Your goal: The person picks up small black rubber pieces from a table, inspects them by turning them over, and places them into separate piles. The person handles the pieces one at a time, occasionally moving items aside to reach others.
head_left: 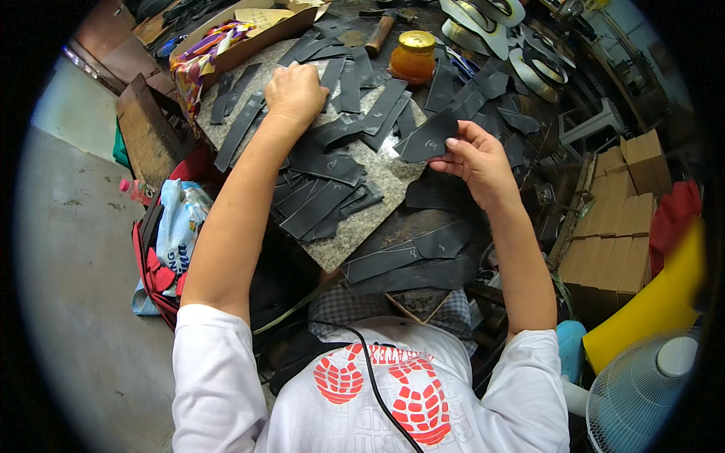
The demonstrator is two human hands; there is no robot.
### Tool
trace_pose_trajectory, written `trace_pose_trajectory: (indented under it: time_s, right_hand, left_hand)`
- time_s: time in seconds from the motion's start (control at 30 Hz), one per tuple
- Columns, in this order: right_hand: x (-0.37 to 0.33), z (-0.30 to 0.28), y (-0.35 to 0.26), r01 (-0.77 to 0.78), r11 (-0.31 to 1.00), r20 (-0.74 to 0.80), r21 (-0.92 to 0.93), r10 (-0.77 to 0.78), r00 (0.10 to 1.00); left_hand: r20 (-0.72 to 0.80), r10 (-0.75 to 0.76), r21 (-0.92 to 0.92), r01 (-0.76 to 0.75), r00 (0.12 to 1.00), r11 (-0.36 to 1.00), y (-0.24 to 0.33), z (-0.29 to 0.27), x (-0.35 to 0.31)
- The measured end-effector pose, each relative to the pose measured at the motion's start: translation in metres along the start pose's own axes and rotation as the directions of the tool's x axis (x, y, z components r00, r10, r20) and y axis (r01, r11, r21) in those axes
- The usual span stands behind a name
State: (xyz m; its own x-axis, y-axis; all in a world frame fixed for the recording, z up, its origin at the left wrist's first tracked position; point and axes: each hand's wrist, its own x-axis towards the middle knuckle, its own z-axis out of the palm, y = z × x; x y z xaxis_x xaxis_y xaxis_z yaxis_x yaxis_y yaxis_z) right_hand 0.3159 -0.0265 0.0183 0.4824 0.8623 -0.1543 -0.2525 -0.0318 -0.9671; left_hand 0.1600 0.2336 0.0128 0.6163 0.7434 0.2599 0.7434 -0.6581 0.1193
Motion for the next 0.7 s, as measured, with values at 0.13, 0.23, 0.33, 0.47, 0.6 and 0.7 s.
trace_pose_trajectory:
  time_s: [0.13,0.23,0.33,0.47,0.6,0.7]
  right_hand:
    - [-0.002,0.002,0.001,0.008,0.999,-0.019,-0.045,-0.009,1.000]
    - [0.001,0.009,0.004,0.080,0.956,0.011,-0.284,-0.080,0.997]
    - [0.002,0.018,0.008,0.273,0.567,0.052,-0.777,-0.374,0.926]
    - [-0.003,0.011,0.005,0.176,0.242,0.045,-0.954,-0.465,0.884]
    - [0.011,-0.041,-0.011,0.103,0.292,-0.056,-0.951,-0.488,0.871]
    - [0.031,-0.101,-0.022,-0.103,0.202,-0.202,-0.974,-0.572,0.795]
  left_hand:
    - [-0.019,-0.041,-0.134,0.038,0.999,0.990,-0.002,0.004,0.001]
    - [-0.049,-0.100,-0.166,0.091,0.994,0.982,-0.001,0.005,0.002]
    - [-0.027,-0.152,-0.243,0.141,0.988,0.960,-0.003,0.006,0.007]
    - [0.045,-0.146,-0.594,0.143,0.988,0.791,-0.017,0.002,0.009]
    - [0.011,-0.202,-0.841,0.118,0.979,0.528,-0.027,0.000,0.003]
    - [0.041,-0.227,-0.909,0.131,0.973,0.396,-0.031,-0.009,0.000]
